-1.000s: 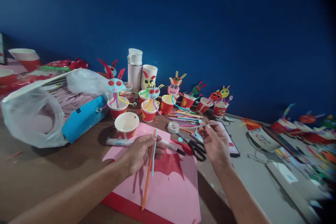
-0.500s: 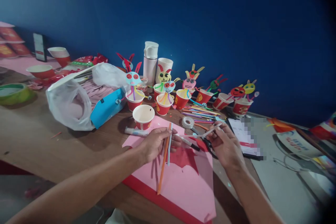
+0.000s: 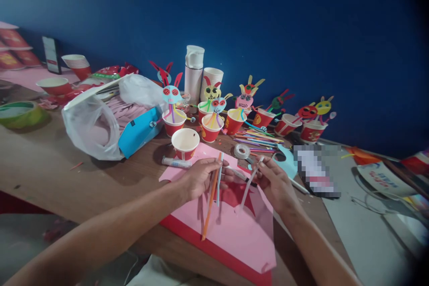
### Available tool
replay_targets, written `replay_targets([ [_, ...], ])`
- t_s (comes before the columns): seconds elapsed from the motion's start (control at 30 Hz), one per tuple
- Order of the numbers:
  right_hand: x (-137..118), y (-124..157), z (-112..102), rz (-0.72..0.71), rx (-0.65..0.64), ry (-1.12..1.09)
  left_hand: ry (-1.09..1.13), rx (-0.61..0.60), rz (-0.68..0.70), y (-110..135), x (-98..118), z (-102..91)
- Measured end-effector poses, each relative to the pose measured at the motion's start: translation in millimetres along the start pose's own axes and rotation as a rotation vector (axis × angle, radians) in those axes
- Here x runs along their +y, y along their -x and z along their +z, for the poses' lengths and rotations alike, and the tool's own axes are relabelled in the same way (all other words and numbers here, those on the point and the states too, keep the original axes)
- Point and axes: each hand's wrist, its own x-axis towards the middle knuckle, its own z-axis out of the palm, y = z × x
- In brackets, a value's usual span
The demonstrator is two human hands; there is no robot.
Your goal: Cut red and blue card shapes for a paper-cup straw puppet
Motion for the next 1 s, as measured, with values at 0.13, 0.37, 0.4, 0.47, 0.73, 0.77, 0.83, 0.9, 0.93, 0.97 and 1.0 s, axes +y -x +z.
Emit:
replay_targets([
  [0.13, 6, 2, 6, 0.042, -0.041, 0.036, -0.003, -0.006, -0.011, -1, -2, -1.0],
  [0.37, 0, -5, 32, 0.086, -0.102, 0.342, -0.017, -0.007, -0.009, 0, -3, 1.3],
  [0.4, -2, -7, 37, 0.076, -0.11, 0.391, -0.019, -0.013, 0.008, 0, -3, 1.1],
  [0.47, -4, -10, 44, 0.049, -0.101, 0.48, -0.024, -0.018, 0.041, 0, -3, 0.2],
  [0.73, 2, -16, 51, 0.054, -0.088, 0.498, -0.06, -0.022, 0.015, -1, -6, -2.3],
  [0.77, 3, -17, 51, 0.05, -0.082, 0.5, -0.063, -0.017, 0.006, -1, -6, -1.9],
  [0.83, 6, -17, 51, 0.037, -0.062, 0.507, -0.069, -0.002, -0.01, 0, -5, -1.0],
  [0.9, 7, -17, 51, 0.016, -0.041, 0.503, -0.067, -0.008, -0.017, 0, -5, -0.4],
  [0.93, 8, -16, 51, 0.005, -0.034, 0.502, -0.065, -0.016, -0.018, 0, -5, -0.2],
  [0.97, 8, -16, 51, -0.007, -0.032, 0.504, -0.063, -0.025, -0.019, 0, -4, 0.0],
  [1.0, 8, -15, 50, -0.02, -0.033, 0.511, -0.064, -0.034, -0.021, 0, -4, 0.2],
])
